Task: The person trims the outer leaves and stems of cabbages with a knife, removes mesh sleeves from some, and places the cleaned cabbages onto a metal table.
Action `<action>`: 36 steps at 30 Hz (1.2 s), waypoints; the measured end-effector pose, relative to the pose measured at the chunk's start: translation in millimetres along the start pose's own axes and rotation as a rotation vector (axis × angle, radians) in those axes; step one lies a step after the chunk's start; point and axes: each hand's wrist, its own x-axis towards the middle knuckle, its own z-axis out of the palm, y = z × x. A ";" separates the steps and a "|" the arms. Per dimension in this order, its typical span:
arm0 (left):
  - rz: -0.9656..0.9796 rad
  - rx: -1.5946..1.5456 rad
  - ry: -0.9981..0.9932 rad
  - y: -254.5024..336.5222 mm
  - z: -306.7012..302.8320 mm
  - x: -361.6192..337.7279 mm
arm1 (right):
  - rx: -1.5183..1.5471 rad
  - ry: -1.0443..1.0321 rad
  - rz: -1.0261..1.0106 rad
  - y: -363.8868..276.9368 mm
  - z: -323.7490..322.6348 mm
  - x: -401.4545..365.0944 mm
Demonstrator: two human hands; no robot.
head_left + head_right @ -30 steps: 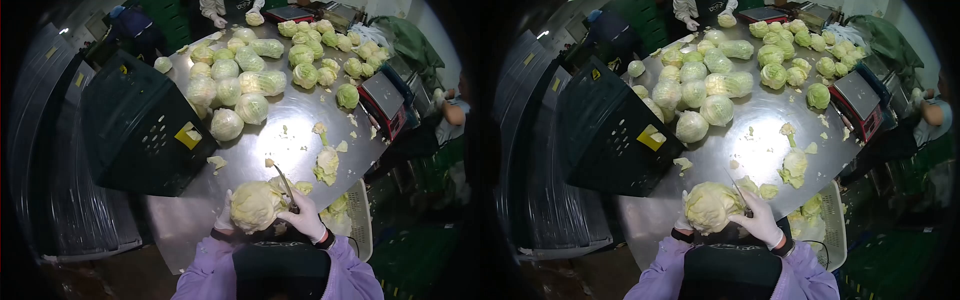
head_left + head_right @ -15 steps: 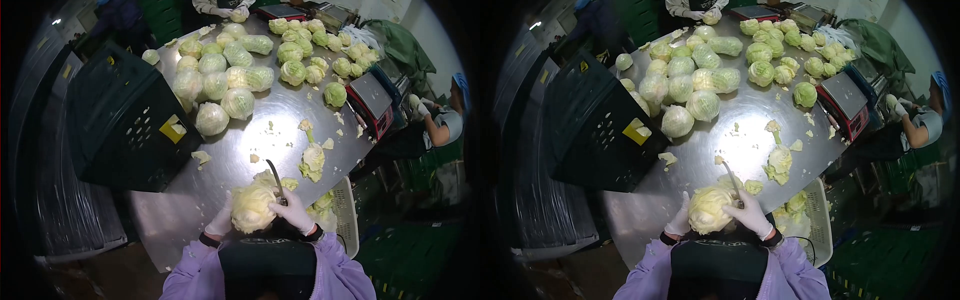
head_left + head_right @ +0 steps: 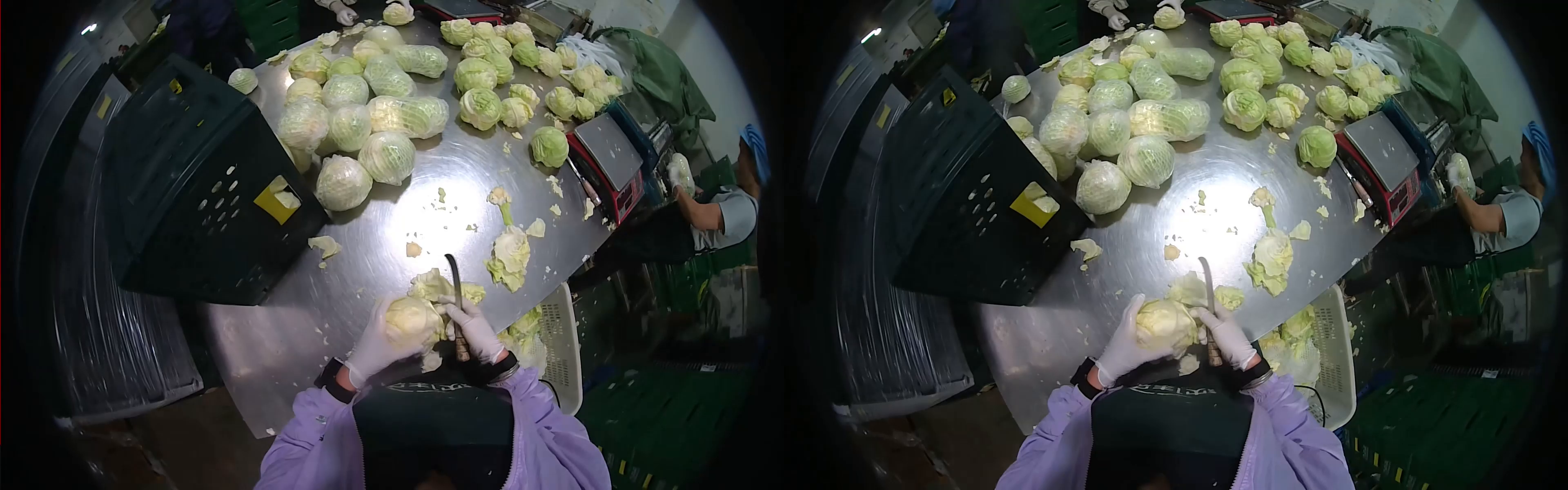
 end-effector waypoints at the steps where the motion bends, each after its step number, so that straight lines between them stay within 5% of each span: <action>1: 0.000 0.002 -0.004 -3.3 0.7 1.0 | 0.067 0.017 -0.047 -1.2 -3.0 -0.7; 3: -0.177 -0.109 0.151 -12.9 4.8 5.0 | 0.066 0.037 -0.055 -3.5 -11.2 -2.6; 7: 0.012 0.179 0.106 -7.7 13.8 18.5 | -0.154 0.115 -0.071 5.4 -20.3 -12.4; 9: 0.043 0.413 0.031 3.9 17.7 29.7 | -0.697 0.122 -0.300 7.3 -22.4 -14.5; 10: 0.055 0.413 0.022 4.7 17.2 32.9 | -0.822 0.213 -0.500 9.9 -22.4 -13.7; 13: 0.112 0.509 -0.119 3.1 10.0 38.0 | -1.092 0.386 -0.641 7.5 -22.9 -23.7; 21: 0.067 0.556 0.096 12.4 28.9 48.1 | -1.295 0.327 -0.691 23.0 -9.5 -50.8; 28: 0.095 0.692 0.088 24.9 39.0 58.1 | -1.377 0.388 -0.639 27.4 -11.9 -33.7; 30: -0.054 0.758 0.050 31.2 42.4 65.5 | -1.376 0.417 -0.621 25.0 -14.4 -24.6; 36: 0.057 0.920 0.058 34.7 63.8 86.3 | -1.410 0.408 -0.481 18.6 -27.0 -6.9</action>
